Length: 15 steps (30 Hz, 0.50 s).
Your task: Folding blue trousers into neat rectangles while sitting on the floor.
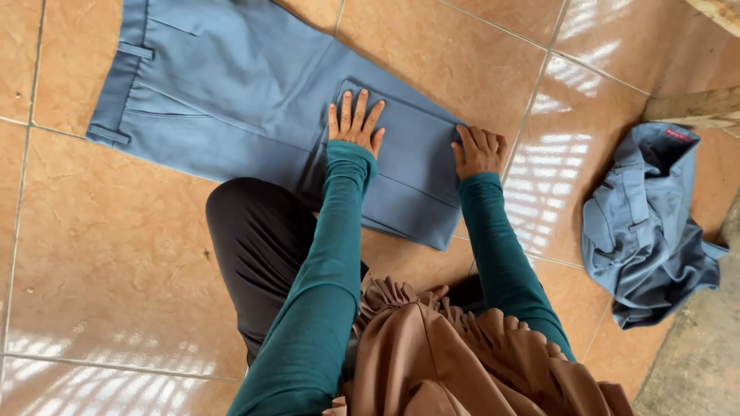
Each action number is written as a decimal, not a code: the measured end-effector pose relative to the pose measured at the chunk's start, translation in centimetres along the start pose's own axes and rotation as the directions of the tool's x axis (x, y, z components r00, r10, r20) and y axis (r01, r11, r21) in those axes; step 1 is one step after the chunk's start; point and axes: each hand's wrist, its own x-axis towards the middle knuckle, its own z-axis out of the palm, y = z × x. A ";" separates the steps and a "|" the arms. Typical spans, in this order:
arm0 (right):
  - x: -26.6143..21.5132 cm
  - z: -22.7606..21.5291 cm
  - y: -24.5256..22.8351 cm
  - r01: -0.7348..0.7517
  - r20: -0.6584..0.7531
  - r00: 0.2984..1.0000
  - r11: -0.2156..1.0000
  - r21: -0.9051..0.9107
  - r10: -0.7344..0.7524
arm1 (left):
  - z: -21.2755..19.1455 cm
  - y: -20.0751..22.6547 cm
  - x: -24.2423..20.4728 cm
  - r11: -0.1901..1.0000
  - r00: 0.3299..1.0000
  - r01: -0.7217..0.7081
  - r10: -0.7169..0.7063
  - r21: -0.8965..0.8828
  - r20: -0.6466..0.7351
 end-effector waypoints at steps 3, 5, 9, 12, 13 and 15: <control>0.7 3.0 1.4 0.013 0.064 0.998 0.998 0.054 -0.017 | -0.4 -0.1 -0.1 1.000 0.999 0.008 -0.009 0.009 0.051; 1.8 3.4 2.2 -0.077 0.246 0.968 0.986 0.147 0.039 | -0.2 -0.1 0.1 1.000 0.997 0.008 -0.008 0.003 0.080; 3.3 3.3 4.3 -0.078 0.504 0.863 0.990 0.115 0.009 | -0.9 0.1 -0.2 0.999 0.997 0.028 -0.027 -0.015 0.076; 4.2 0.5 5.4 -0.144 0.706 0.706 0.966 0.215 -0.052 | -0.3 -0.2 0.0 1.000 0.999 0.015 -0.014 -0.025 0.042; 3.9 -0.2 6.0 -0.188 0.721 0.691 0.949 0.254 -0.057 | 0.1 -0.3 0.2 1.000 0.999 0.011 -0.010 -0.026 0.044; 3.7 -3.2 6.5 -0.227 0.740 0.669 0.929 0.292 -0.069 | 0.7 -0.3 0.0 0.999 0.999 0.015 -0.014 -0.033 0.051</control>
